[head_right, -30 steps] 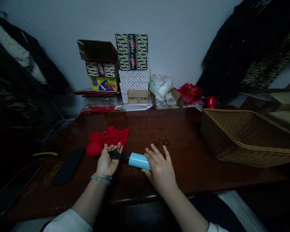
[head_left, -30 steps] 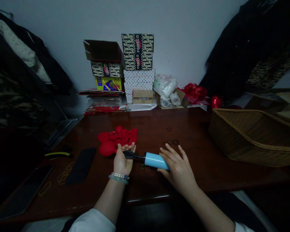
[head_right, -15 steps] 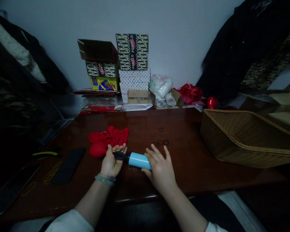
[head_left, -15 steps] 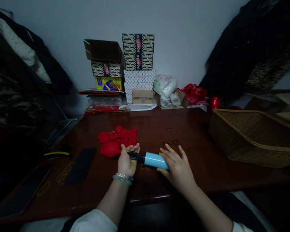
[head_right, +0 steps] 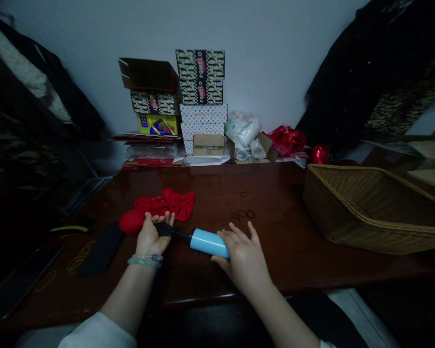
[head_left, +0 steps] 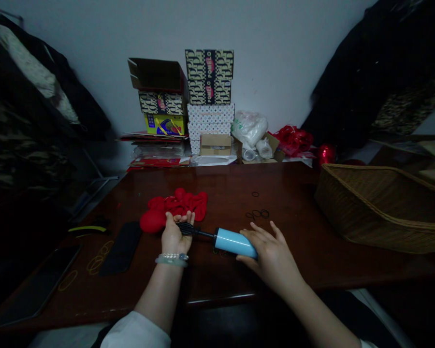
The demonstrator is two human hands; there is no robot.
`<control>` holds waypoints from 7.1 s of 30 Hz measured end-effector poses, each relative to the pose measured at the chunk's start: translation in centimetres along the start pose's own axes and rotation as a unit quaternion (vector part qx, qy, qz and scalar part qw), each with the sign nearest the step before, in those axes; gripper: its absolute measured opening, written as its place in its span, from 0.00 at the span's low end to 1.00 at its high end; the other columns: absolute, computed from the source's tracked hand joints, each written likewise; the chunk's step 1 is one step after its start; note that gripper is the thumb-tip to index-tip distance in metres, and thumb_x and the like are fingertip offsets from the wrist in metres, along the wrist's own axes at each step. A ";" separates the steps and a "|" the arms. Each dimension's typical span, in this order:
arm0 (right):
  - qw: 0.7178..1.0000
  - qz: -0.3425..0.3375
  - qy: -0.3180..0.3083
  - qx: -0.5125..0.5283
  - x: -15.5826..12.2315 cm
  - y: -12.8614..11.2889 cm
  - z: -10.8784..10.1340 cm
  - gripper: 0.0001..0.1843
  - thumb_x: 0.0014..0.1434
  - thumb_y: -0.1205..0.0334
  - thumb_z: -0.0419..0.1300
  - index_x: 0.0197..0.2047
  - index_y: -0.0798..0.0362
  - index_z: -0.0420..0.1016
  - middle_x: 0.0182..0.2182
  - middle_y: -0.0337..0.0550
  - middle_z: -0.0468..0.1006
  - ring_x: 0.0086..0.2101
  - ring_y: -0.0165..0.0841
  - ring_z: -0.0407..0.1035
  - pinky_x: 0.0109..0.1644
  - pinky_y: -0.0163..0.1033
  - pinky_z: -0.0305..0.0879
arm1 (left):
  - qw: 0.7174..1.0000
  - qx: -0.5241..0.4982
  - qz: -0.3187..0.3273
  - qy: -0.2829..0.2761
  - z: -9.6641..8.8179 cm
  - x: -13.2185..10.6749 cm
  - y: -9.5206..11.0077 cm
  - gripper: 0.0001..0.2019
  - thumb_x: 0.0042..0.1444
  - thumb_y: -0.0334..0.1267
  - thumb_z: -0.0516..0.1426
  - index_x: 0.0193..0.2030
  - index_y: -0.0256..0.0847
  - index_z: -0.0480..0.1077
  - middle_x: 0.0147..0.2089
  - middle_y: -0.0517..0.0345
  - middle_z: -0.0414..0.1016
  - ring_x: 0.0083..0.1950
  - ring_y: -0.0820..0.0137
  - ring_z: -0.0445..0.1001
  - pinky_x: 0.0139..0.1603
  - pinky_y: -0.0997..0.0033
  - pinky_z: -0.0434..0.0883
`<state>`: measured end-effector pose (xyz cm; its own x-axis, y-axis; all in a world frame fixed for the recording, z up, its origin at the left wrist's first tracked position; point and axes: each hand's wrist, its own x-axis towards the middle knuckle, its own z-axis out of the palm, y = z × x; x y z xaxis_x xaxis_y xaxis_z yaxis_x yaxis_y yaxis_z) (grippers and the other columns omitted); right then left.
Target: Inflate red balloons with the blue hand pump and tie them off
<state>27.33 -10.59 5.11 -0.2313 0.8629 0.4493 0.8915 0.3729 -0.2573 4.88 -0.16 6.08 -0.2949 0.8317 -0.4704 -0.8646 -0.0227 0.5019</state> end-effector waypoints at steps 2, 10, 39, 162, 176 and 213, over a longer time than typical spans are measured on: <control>1.000 0.004 -0.022 -0.008 -0.2 0.4 -0.9 0.27 0.52 0.53 0.67 0.55 0.48 0.69 0.50 0.44 0.77 0.55 0.43 0.67 0.66 0.61 0.42 | 1.000 -0.008 -0.008 0.004 -0.1 0.3 0.0 0.21 0.66 0.42 0.47 0.22 0.38 0.61 0.17 0.62 0.66 0.27 0.73 0.76 0.50 0.60 0.73; 0.996 0.015 -0.055 -0.067 -3.3 2.3 -3.5 0.25 0.53 0.53 0.65 0.54 0.46 0.69 0.49 0.42 0.78 0.54 0.44 0.68 0.64 0.64 0.45 | 0.997 0.014 -0.069 -0.015 -0.7 -0.3 -4.2 0.19 0.65 0.42 0.49 0.23 0.37 0.63 0.20 0.58 0.68 0.31 0.69 0.78 0.48 0.59 0.75; 0.996 0.030 0.066 -0.057 -3.1 -0.3 1.2 0.21 0.55 0.56 0.63 0.50 0.55 0.70 0.46 0.49 0.78 0.54 0.47 0.67 0.66 0.66 0.32 | 0.986 0.118 -0.013 -0.119 0.7 -3.3 -7.6 0.20 0.61 0.48 0.53 0.23 0.36 0.64 0.18 0.57 0.68 0.28 0.67 0.77 0.47 0.54 0.74; 0.999 0.027 0.035 -0.030 -4.9 2.2 0.2 0.23 0.54 0.57 0.64 0.53 0.54 0.69 0.48 0.48 0.78 0.52 0.44 0.70 0.67 0.65 0.33 | 0.984 0.127 -0.023 -0.125 -0.4 -0.6 -5.8 0.18 0.65 0.42 0.46 0.29 0.35 0.68 0.24 0.49 0.75 0.33 0.65 0.79 0.48 0.61 0.73; 0.998 0.024 0.058 -0.023 -4.3 0.6 0.6 0.19 0.56 0.59 0.61 0.51 0.54 0.70 0.46 0.50 0.79 0.50 0.44 0.71 0.66 0.66 0.37 | 0.972 0.188 -0.049 -0.133 -1.4 -2.9 -9.0 0.18 0.63 0.44 0.50 0.32 0.32 0.71 0.27 0.44 0.77 0.37 0.61 0.80 0.48 0.60 0.72; 0.999 0.035 0.034 -0.005 -4.5 1.4 0.1 0.22 0.53 0.58 0.65 0.51 0.53 0.70 0.47 0.47 0.79 0.53 0.45 0.69 0.66 0.67 0.30 | 0.992 0.084 -0.002 -0.097 -0.5 -0.3 -4.8 0.16 0.64 0.38 0.48 0.34 0.31 0.72 0.20 0.53 0.72 0.32 0.65 0.79 0.49 0.62 0.73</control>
<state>29.53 -13.90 2.61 -0.1413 0.8619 0.4869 0.9082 0.3086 -0.2827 8.92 -0.59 3.48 -0.1936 0.9234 -0.3313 -0.7805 0.0596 0.6223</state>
